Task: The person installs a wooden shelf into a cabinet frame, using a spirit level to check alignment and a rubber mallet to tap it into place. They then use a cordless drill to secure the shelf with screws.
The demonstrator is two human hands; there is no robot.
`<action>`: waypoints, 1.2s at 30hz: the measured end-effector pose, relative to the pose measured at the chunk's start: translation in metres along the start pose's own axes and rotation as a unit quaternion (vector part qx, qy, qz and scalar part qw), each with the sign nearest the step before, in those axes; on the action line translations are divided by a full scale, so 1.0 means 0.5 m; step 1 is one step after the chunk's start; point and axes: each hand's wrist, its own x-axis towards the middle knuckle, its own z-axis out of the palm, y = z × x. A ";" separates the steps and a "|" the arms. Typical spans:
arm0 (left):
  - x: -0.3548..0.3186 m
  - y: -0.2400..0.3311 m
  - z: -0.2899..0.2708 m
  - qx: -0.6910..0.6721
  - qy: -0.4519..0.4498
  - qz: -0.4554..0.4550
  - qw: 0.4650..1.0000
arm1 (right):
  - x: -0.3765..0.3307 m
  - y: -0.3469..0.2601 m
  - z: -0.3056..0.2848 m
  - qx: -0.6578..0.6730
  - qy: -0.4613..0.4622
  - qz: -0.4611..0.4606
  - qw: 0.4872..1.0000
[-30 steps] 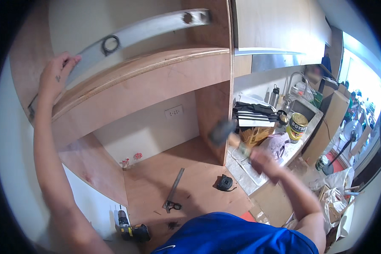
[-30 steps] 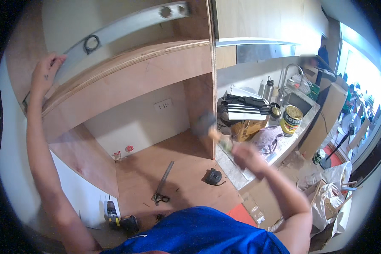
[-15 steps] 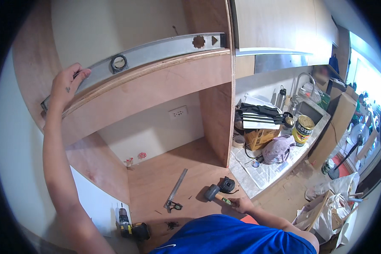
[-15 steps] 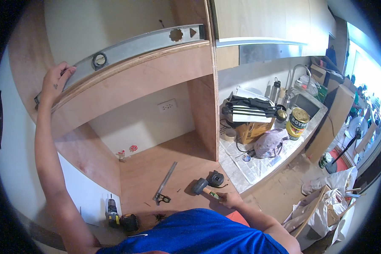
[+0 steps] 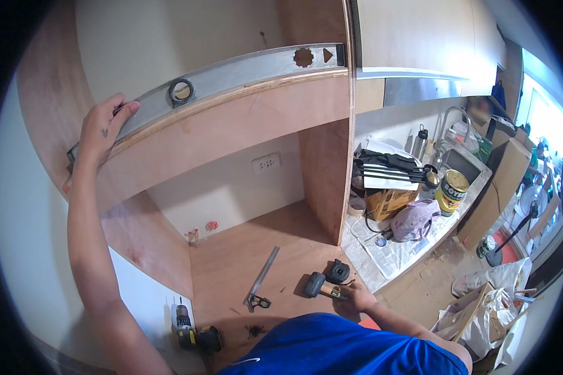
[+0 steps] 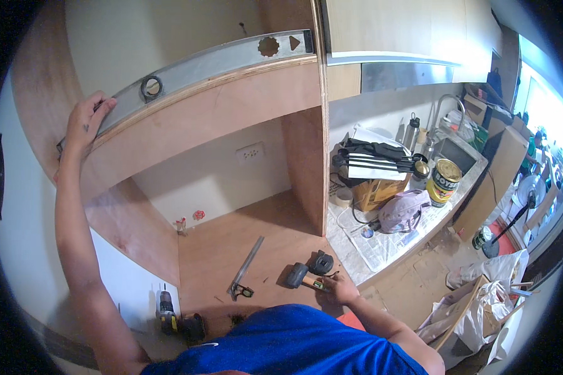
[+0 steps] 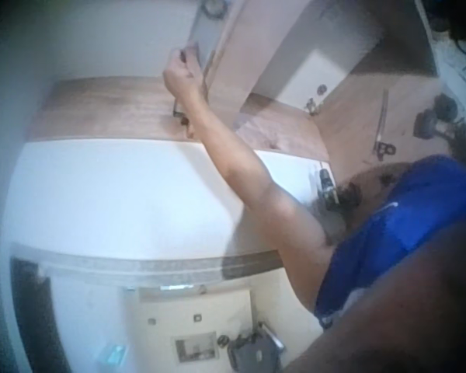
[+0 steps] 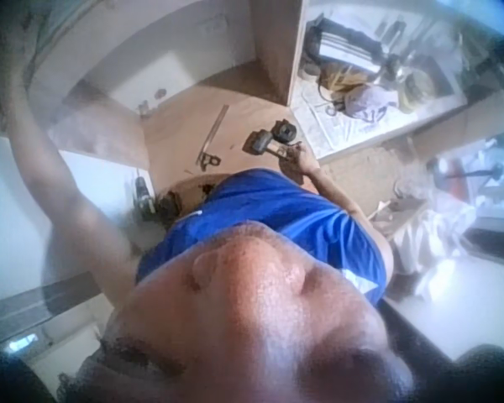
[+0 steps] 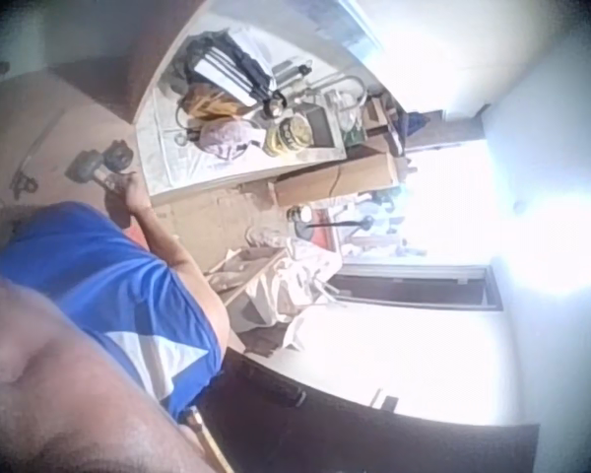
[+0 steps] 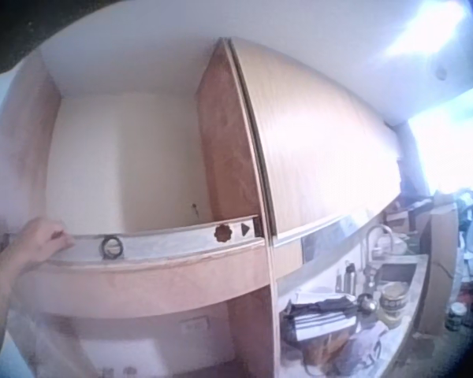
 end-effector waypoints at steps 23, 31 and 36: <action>-0.044 -0.082 -0.120 0.032 0.003 -0.049 0.998 | 0.316 -0.632 -0.992 -0.166 0.535 -0.381 0.735; -0.073 -0.174 -0.115 -0.015 0.000 -0.078 0.997 | 0.401 -0.604 -1.043 -0.265 0.508 -0.328 0.751; -0.081 -0.187 -0.118 -0.007 -0.012 -0.087 0.996 | 0.407 -0.592 -1.061 -0.256 0.491 -0.338 0.761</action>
